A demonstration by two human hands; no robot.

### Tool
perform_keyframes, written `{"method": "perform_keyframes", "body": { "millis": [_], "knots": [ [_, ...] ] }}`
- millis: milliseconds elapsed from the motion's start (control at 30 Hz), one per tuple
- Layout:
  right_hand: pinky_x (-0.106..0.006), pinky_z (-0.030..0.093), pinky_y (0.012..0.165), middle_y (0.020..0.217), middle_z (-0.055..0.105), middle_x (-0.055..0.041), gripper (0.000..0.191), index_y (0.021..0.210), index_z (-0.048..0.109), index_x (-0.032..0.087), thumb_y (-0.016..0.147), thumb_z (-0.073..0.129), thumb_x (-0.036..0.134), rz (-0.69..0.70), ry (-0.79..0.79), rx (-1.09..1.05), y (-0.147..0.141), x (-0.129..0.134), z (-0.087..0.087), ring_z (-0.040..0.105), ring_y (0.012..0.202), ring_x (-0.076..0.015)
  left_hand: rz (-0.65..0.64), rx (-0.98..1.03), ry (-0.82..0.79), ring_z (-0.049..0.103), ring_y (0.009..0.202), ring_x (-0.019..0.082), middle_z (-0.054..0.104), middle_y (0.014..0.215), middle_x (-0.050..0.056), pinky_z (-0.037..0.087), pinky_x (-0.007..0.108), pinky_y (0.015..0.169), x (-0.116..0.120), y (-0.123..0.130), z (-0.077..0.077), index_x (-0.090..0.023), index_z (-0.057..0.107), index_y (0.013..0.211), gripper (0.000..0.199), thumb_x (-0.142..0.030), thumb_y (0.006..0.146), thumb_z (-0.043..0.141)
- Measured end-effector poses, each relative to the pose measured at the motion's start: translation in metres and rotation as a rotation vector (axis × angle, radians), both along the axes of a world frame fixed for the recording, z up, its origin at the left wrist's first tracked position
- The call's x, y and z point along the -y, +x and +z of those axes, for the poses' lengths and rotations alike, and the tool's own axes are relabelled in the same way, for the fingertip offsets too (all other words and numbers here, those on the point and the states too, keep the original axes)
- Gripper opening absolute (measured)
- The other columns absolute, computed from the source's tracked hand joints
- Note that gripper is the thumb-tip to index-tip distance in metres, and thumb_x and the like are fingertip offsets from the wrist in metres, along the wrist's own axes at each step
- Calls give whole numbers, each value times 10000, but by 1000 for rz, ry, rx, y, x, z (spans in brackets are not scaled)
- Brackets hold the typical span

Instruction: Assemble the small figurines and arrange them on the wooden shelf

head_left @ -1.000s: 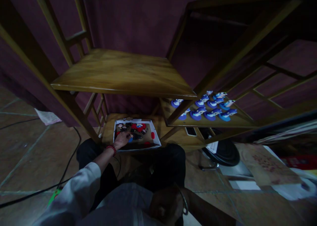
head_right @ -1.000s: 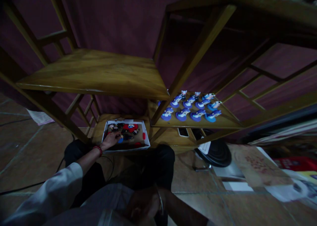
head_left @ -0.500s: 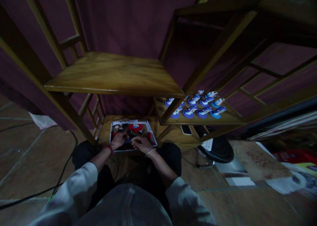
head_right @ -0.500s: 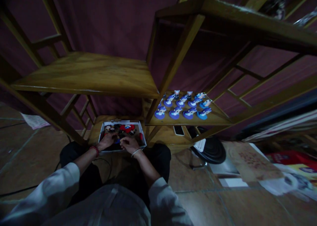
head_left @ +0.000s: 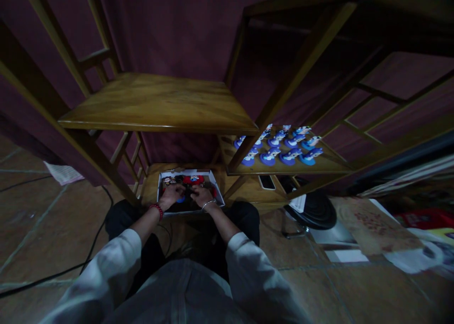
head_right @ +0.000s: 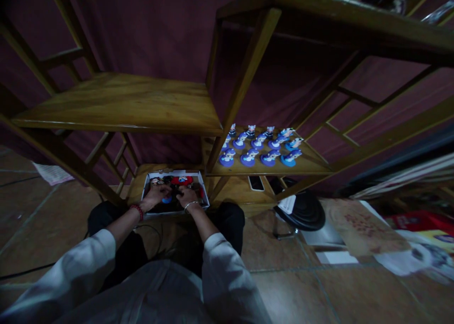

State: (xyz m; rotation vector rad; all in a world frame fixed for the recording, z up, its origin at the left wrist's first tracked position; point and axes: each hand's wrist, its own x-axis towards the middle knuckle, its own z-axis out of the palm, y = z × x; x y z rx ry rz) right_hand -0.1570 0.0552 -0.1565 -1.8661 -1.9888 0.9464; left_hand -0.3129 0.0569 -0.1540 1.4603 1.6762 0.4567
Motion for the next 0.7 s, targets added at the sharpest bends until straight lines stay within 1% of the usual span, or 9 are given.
{"method": "perform_keyframes", "body": {
  "millis": [67,167,267,333,433,533,600,700],
  "knots": [
    [-259,398,929,1066,635,-50,269,997,618,183,747,521,164,-36,-18,58,4,-2,-7,563,1025,-155,58,-80,7,631,782,141,683,888,74,481,226,684,-2,-7,1,-142,638,939,249,-122,788,441],
    [-280,411,911,1066,634,-93,272,962,635,145,732,495,102,-62,-42,86,10,-6,-14,570,1015,-182,137,-197,28,611,890,196,662,965,115,460,271,749,-4,-15,1,-126,644,922,224,-158,766,485],
    [-266,432,881,1034,648,-97,300,943,647,138,697,500,51,-63,-66,82,14,-8,-17,589,982,-185,160,-249,58,594,948,206,640,1023,127,445,254,772,-4,-17,-4,-120,621,997,291,-120,733,498],
    [-239,444,863,1000,663,-69,325,942,653,157,675,514,35,-46,-79,64,14,-9,-18,607,944,-165,159,-266,90,561,1021,203,599,1110,132,425,234,814,-2,-15,-7,-118,598,1052,360,-77,710,494],
    [-218,453,850,980,672,-24,353,974,647,192,671,532,53,-19,-83,24,12,-10,-18,619,908,-137,168,-286,124,495,1119,207,509,1230,148,387,225,884,-1,-13,-11,-109,567,1107,418,-62,700,488],
    [-225,453,854,1000,667,-21,335,993,640,196,688,548,90,-15,-79,1,12,-11,-21,617,922,-140,187,-293,127,492,1124,216,452,1283,167,382,238,897,-1,-14,-13,-101,540,1141,458,-69,686,498],
    [-226,459,840,994,671,-30,309,983,644,191,693,566,119,-17,-82,-3,12,-11,-23,620,917,-147,187,-284,126,484,1134,216,454,1286,163,381,239,897,-2,-14,-15,-108,536,1149,481,-63,671,509],
    [-217,465,819,972,678,-25,257,935,661,199,693,585,155,-15,-88,-3,12,-11,-25,626,904,-148,192,-262,108,491,1127,220,534,1209,159,388,249,885,-5,-16,-18,-104,552,1128,445,-93,684,519]
  ]
}}
